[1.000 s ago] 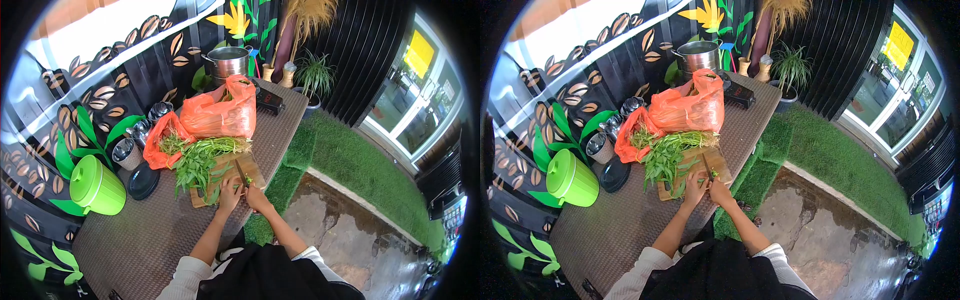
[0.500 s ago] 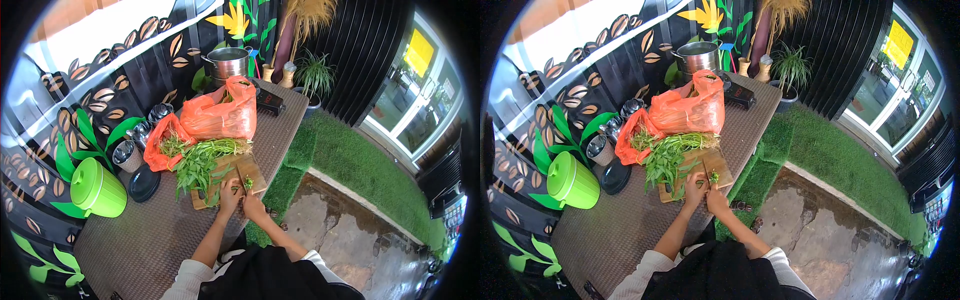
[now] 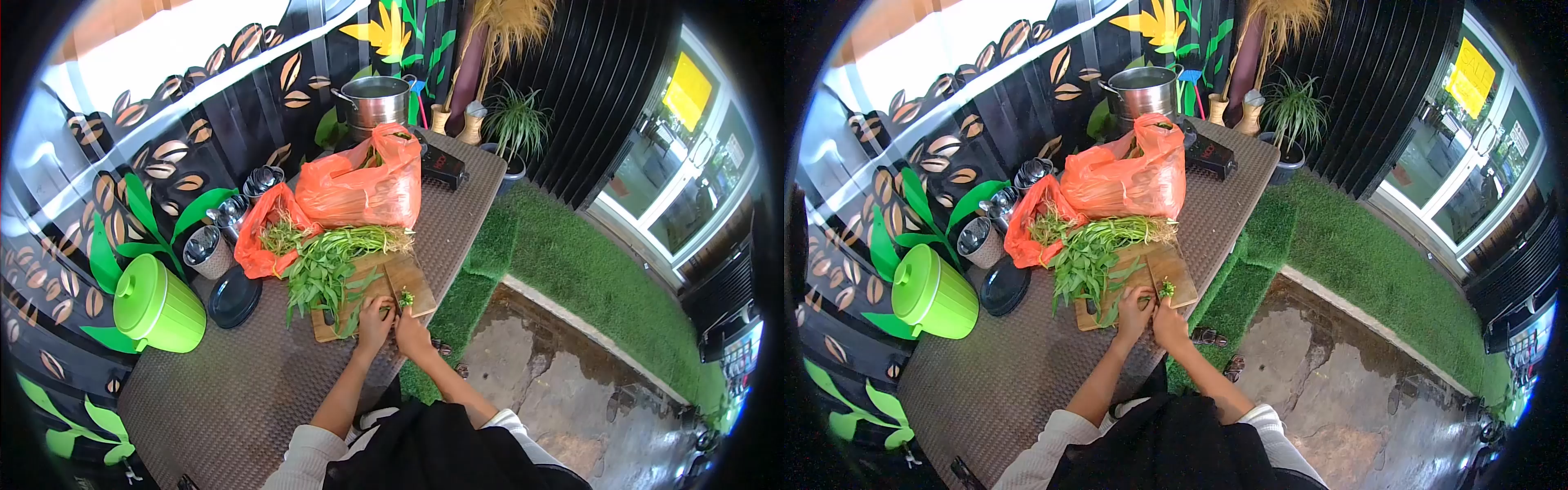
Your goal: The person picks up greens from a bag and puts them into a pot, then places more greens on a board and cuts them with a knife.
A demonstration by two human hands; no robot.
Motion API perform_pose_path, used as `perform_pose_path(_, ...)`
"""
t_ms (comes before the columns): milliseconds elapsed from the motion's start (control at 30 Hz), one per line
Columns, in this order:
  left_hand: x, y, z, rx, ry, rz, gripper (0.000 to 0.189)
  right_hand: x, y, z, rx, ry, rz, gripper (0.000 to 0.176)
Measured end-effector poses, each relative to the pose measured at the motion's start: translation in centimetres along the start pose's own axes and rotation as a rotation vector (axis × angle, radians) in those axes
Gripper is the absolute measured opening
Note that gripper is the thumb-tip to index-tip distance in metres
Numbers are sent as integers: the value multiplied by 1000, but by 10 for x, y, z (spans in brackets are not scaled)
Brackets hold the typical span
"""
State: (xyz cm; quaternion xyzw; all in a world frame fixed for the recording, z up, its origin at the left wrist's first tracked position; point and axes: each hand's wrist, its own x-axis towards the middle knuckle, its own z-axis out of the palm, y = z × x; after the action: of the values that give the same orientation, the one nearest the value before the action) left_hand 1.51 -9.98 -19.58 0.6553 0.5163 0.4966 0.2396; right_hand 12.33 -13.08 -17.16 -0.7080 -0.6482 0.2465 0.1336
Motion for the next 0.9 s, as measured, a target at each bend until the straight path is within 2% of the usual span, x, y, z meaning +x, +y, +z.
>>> perform_pose_path(100,-1,0,-1,75,-1,41,22,13,13,-2,76,47,-128,35)
perform_pose_path(167,0,-2,-2,-10,-27,20,24,6,14,-9,217,-90,-75,35)
perform_pose_path(200,0,-4,-2,-12,-25,21,24,-1,11,-10,214,-89,-76,35)
perform_pose_path(267,0,-8,1,-41,-8,25,27,-13,3,-6,-12,-2,-17,35)
perform_pose_path(400,0,-14,6,-81,30,-38,27,-2,2,-7,-21,-25,-3,35)
perform_pose_path(467,4,-9,3,73,132,98,25,4,7,-13,39,-41,-60,35)
perform_pose_path(567,1,-2,1,31,70,14,22,1,9,-19,27,-78,-67,34)
perform_pose_path(700,-4,-3,2,-19,96,4,20,-12,-3,-7,-17,-43,-21,33)
perform_pose_path(800,-7,-3,0,30,81,57,17,-2,1,0,0,-31,1,33)
perform_pose_path(900,-10,6,-1,71,66,97,15,11,14,-17,116,-80,-85,32)
